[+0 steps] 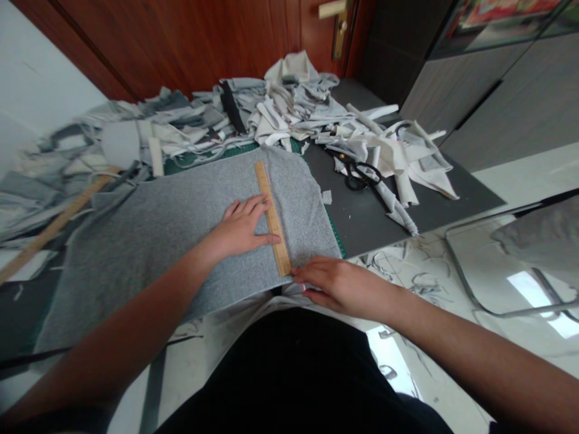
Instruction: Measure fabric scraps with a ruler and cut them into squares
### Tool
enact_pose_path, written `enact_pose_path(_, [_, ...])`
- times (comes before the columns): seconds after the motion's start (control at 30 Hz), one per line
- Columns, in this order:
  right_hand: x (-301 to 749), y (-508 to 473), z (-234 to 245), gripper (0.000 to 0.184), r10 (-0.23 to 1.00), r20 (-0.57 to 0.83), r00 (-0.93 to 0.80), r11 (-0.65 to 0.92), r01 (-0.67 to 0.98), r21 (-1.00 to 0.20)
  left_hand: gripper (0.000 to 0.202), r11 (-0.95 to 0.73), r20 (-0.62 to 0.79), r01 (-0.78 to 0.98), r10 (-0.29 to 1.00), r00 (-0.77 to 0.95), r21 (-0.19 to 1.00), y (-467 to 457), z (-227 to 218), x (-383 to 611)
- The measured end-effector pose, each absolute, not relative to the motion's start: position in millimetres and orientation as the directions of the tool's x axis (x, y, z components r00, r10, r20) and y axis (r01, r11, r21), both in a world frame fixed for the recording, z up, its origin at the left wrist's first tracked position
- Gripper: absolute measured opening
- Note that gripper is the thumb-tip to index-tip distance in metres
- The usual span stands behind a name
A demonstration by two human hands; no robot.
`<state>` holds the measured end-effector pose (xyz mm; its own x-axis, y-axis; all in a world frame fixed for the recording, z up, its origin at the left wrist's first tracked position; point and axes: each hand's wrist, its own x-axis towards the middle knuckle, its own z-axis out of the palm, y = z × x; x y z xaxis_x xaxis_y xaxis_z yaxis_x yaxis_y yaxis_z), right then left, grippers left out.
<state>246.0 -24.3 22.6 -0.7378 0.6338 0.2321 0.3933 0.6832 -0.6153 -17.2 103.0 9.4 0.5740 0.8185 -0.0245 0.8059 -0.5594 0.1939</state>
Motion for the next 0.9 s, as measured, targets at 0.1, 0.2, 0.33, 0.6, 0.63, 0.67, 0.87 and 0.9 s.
enact_pose_path(0.1, [246.6,-26.0,22.7,0.025,0.628,0.225,-0.745,0.684,0.391,-0.616,0.083,-0.555,-0.036,0.811,0.821,0.57,0.188,103.1,9.7,-17.0])
enact_pose_path(0.2, [247.4,-31.8,23.6,0.027,0.642,0.189,-0.743,0.661,0.411,-0.628,0.084,-0.551,-0.04,0.811,0.822,0.568,0.194,103.6,9.0,-17.1])
enact_pose_path(0.33, [253.8,-42.1,29.4,0.028,0.659,0.125,-0.742,0.595,0.413,-0.689,0.084,-0.564,-0.013,0.794,0.814,0.581,0.226,103.4,9.6,-17.5])
enact_pose_path(0.6, [308.1,-28.8,52.0,0.029,0.913,0.024,-0.406,0.206,0.411,-0.888,0.064,-0.576,-0.026,0.779,0.8,0.6,0.247,112.7,23.6,-33.6])
enact_pose_path(0.63, [315.7,-23.0,54.2,0.029,0.943,0.025,-0.333,0.166,0.403,-0.9,0.06,-0.571,-0.028,0.782,0.803,0.595,0.251,116.0,25.0,-37.8])
enact_pose_path(0.67, [322.8,-16.7,55.7,0.03,0.966,0.028,-0.258,0.132,0.395,-0.909,0.054,-0.564,-0.024,0.785,0.808,0.588,0.258,119.5,26.0,-42.0])
enact_pose_path(0.87, [359.3,23.7,46.6,0.027,0.977,0.12,0.177,0.034,0.428,-0.903,0.035,-0.539,0.036,0.8,0.835,0.55,0.264,141.4,24.5,-68.8])
enact_pose_path(0.9, [365.4,29.1,43.6,0.027,0.961,0.141,0.236,0.019,0.454,-0.891,0.038,-0.532,0.032,0.809,0.84,0.542,0.249,143.8,24.0,-72.5])
